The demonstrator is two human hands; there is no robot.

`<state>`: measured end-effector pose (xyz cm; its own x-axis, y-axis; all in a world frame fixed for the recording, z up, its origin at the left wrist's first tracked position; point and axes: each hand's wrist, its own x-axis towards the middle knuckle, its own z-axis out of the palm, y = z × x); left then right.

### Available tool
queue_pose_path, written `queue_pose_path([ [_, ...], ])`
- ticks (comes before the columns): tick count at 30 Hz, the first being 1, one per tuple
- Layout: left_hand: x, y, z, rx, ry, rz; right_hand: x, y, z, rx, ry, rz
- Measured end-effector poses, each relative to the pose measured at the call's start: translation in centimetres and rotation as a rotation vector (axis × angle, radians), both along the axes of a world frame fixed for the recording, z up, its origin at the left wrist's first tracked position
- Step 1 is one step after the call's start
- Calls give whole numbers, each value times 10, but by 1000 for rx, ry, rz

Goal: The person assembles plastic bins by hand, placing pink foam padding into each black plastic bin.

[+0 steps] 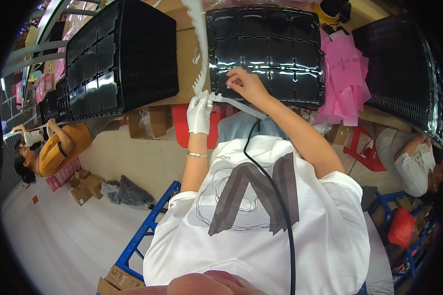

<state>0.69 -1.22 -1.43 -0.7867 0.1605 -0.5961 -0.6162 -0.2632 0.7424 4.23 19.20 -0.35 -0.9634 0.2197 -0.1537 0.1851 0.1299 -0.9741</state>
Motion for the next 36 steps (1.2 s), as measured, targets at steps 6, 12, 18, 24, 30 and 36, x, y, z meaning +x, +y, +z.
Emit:
queue_pose_path([
  [6,1,5,16,6,-11,90,-1,-8,-24,178,189,118],
  [12,5,0,6,28,-5,117,-5,-10,-18,639,303,206],
  [18,5,-3,-5,13,22,92,-15,-12,-34,620,303,243],
  [24,6,0,-9,-13,16,70,-17,-8,-35,588,293,262],
  [30,10,-1,-8,-8,-2,35,-16,-8,-30,638,325,281],
  [36,10,-2,-10,2,17,40,-9,7,-30,433,398,445],
])
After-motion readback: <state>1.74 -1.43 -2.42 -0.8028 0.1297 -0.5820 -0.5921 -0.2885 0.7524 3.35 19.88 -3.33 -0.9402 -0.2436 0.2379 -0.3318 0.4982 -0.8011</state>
